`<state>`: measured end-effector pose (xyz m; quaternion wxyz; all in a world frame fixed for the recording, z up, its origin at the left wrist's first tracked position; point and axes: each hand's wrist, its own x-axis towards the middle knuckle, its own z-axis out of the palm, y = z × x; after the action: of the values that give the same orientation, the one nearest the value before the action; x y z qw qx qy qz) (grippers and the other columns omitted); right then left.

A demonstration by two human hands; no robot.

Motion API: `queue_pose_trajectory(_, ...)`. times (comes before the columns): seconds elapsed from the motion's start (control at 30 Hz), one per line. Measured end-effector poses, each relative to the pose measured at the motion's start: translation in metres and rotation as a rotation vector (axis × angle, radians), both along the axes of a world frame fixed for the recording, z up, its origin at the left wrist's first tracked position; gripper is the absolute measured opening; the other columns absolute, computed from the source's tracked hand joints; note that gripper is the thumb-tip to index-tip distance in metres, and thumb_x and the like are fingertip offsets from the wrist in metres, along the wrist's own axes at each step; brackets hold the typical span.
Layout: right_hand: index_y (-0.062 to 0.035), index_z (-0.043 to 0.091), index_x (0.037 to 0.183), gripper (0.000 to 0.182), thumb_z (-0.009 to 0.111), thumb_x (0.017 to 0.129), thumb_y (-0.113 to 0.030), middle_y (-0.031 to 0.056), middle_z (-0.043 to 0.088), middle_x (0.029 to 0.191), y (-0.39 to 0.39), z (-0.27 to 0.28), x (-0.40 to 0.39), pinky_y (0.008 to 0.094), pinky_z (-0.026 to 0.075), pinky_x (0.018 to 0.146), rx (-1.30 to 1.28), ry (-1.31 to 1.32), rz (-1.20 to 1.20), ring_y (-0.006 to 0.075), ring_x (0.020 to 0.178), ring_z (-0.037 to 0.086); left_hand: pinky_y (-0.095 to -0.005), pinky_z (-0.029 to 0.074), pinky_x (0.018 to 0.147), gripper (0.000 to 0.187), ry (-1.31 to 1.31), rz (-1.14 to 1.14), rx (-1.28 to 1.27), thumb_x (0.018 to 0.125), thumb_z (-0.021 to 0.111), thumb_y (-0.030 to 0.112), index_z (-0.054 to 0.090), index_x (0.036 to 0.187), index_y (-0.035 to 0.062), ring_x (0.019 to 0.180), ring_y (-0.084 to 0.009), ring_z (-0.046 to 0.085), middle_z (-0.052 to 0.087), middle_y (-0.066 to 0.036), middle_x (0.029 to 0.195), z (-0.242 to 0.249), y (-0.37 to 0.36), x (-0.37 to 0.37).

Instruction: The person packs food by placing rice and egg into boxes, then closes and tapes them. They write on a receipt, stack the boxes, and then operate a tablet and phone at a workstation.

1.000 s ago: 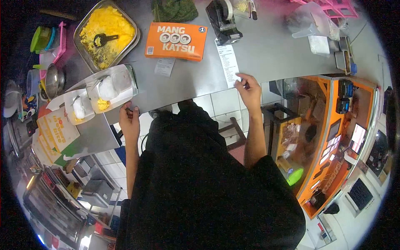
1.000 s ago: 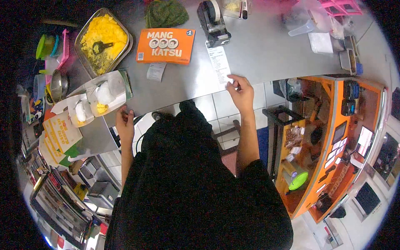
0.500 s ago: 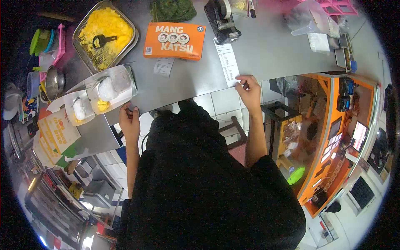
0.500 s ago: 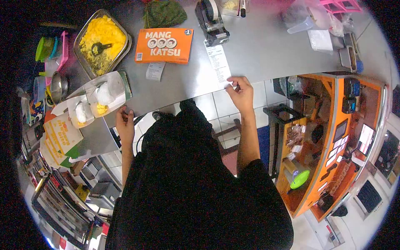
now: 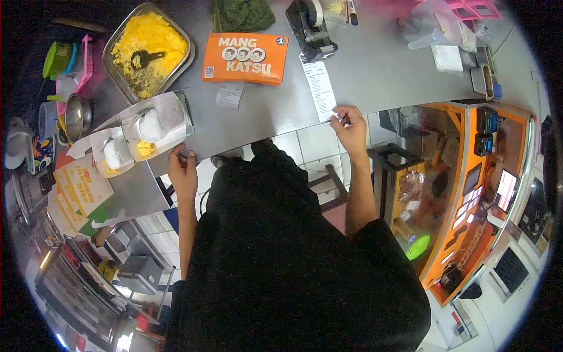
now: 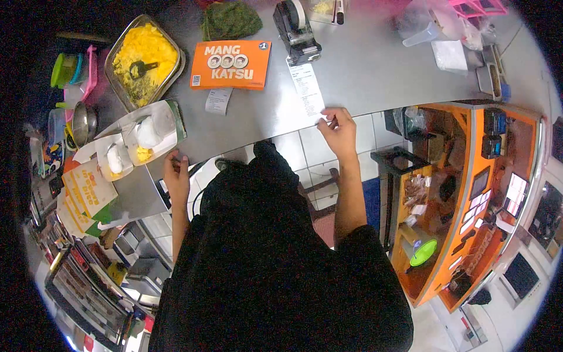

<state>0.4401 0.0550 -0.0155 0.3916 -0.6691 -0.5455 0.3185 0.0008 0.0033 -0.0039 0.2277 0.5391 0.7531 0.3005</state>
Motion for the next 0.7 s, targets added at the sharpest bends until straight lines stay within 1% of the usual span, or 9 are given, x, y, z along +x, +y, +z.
queue_pose_trajectory(0.07,-0.0043,0.068,0.096,0.023,0.074,0.074,0.002,0.0054,0.058,0.084,0.000,-0.002,0.001,0.0249,0.047,0.055,0.012,0.009,0.002,0.0102,0.061,0.056,-0.0289,0.044,0.063,0.032,-0.003,-0.002,-0.054,0.088,0.070,0.013,0.062,0.116,-0.0004,0.066,-0.0140,0.048,0.052,-0.004,0.078,0.003,0.001,0.000)
queue_pose_trajectory(0.23,-0.0049,0.069,0.097,0.023,0.073,0.076,0.001,0.0045,0.058,0.084,0.002,0.008,0.002,0.0244,0.046,0.056,-0.010,-0.030,0.015,0.0096,0.063,0.056,-0.0287,0.044,0.064,0.031,-0.030,0.021,-0.021,0.089,0.070,0.013,0.062,0.116,-0.0002,0.067,-0.0143,0.048,0.050,-0.004,0.077,0.002,-0.002,0.002)
queue_pose_trajectory(0.3,-0.0047,0.069,0.100,0.021,0.074,0.079,-0.004,0.0035,0.059,0.080,0.007,0.017,0.008,0.0250,0.045,0.057,-0.101,-0.092,0.116,0.0098,0.065,0.057,-0.0283,0.043,0.065,0.031,-0.031,0.014,-0.040,0.089,0.069,0.013,0.062,0.116,-0.0004,0.070,-0.0143,0.049,0.050,-0.004,0.079,-0.006,-0.004,-0.004)
queue_pose_trajectory(0.33,-0.0047,0.069,0.100,0.021,0.074,0.079,-0.004,0.0035,0.059,0.080,0.015,0.024,0.013,0.0250,0.045,0.057,-0.073,-0.093,0.109,0.0098,0.065,0.057,-0.0290,0.044,0.067,0.031,-0.008,0.006,-0.061,0.089,0.069,0.013,0.061,0.115,-0.0014,0.072,-0.0156,0.049,0.051,-0.005,0.081,0.000,-0.002,-0.002)
queue_pose_trajectory(0.4,-0.0032,0.068,0.101,0.020,0.073,0.083,-0.012,0.0025,0.060,0.076,0.029,0.045,0.026,0.0258,0.046,0.059,-0.309,0.023,0.296,0.0097,0.066,0.056,-0.0301,0.044,0.067,0.031,-0.048,0.021,-0.047,0.089,0.069,0.013,0.061,0.115,-0.0021,0.071,-0.0173,0.050,0.052,-0.006,0.079,-0.006,-0.003,-0.004)
queue_pose_trajectory(0.43,-0.0024,0.067,0.100,0.021,0.072,0.087,-0.019,0.0019,0.060,0.071,0.043,0.069,0.031,0.0262,0.046,0.062,-0.385,-0.094,0.360,0.0088,0.067,0.054,-0.0309,0.044,0.068,0.031,-0.045,0.022,-0.036,0.088,0.070,0.012,0.061,0.115,-0.0021,0.071,-0.0181,0.050,0.052,-0.006,0.079,-0.010,-0.004,-0.005)
queue_pose_trajectory(0.57,-0.0029,0.067,0.100,0.023,0.070,0.089,-0.023,0.0018,0.060,0.071,0.116,0.133,0.062,0.0261,0.045,0.063,-0.190,-0.026,0.264,0.0074,0.067,0.052,-0.0360,0.044,0.068,0.034,-0.029,0.009,0.006,0.085,0.072,0.012,0.061,0.115,-0.0001,0.072,-0.0233,0.051,0.054,-0.010,0.081,-0.011,-0.004,-0.006)
queue_pose_trajectory(0.63,-0.0026,0.068,0.100,0.024,0.069,0.090,-0.024,0.0016,0.059,0.070,0.167,0.177,0.073,0.0260,0.045,0.062,0.021,-0.037,0.038,0.0066,0.066,0.053,-0.0371,0.044,0.069,0.033,-0.029,0.006,0.016,0.083,0.071,0.011,0.061,0.113,-0.0006,0.074,-0.0246,0.052,0.055,-0.011,0.083,-0.017,-0.004,-0.008)
queue_pose_trajectory(0.7,-0.0004,0.070,0.096,0.025,0.068,0.090,-0.025,0.0039,0.062,0.071,0.231,0.206,0.087,0.0276,0.045,0.061,0.232,-0.143,-0.131,0.0081,0.066,0.054,-0.0398,0.042,0.069,0.027,-0.045,0.014,-0.037,0.083,0.070,0.011,0.061,0.106,-0.0003,0.073,-0.0269,0.050,0.052,-0.011,0.078,-0.016,-0.005,-0.008)
